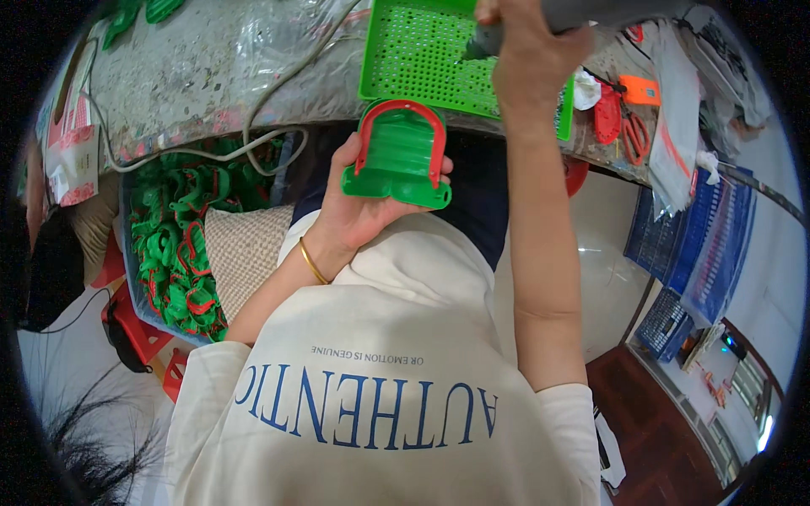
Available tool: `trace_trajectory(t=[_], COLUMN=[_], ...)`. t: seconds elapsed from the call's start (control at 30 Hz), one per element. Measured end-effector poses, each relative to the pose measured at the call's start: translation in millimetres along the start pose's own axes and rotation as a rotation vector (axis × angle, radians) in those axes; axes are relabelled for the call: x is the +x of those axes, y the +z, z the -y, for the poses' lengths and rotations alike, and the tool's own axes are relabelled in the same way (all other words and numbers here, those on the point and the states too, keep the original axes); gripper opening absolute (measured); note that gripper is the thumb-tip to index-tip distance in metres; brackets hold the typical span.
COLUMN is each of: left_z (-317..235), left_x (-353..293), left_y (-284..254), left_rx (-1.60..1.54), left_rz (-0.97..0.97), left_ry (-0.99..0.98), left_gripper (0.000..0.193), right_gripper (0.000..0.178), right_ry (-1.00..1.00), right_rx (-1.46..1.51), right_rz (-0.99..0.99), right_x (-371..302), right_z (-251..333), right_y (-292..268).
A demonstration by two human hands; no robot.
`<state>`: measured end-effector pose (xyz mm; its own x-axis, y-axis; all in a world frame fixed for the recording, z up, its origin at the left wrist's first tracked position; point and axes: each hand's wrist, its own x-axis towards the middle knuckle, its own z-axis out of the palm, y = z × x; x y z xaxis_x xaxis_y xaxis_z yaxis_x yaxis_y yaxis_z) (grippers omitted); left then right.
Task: Assemble green plastic toy bases with red components using a power screwdriver.
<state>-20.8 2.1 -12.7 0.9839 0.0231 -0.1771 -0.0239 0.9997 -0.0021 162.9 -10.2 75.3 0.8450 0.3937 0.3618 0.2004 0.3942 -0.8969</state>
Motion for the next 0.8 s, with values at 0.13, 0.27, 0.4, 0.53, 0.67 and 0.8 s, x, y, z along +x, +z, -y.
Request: trace_trajectory(t=[0.13,0.27,0.4,0.53,0.67,0.8], left_z=[3.3,5.0,4.6,3.6,3.6,4.4], left_x=[1.6,-3.6,-4.5,-7.6,-4.7,-6.6], left_y=[2.2,5.1,7.4,9.0,3.8,7.8], left_rx=[-0.038,-0.094,-0.072,-0.028,-0.028,0.006], left_rz=[-0.014,-0.033,-0.070,-0.076,-0.064,-0.054], left_ry=[0.010,0.018,0.020,0.039,0.017,0.020], left_gripper=[0.065,0.063,0.061,0.059,0.061,0.063], right_gripper=[0.010,0.013,0.033,0.032,0.031,0.030], right_ry=[0.137,0.185,0.420,0.392,0.397,0.429], right_rx=[0.207,0.193,0.145,0.106,0.111,0.158], right_rz=[0.181,0.326,0.070,0.091,0.089,0.100], right_x=[-13.0,-54.9,-81.5,-85.1,-85.1,-88.6], right_z=[29.0,58.8,67.8,70.4,66.8,61.1], right_y=[-0.7,24.8,44.7,48.3,48.2,46.1])
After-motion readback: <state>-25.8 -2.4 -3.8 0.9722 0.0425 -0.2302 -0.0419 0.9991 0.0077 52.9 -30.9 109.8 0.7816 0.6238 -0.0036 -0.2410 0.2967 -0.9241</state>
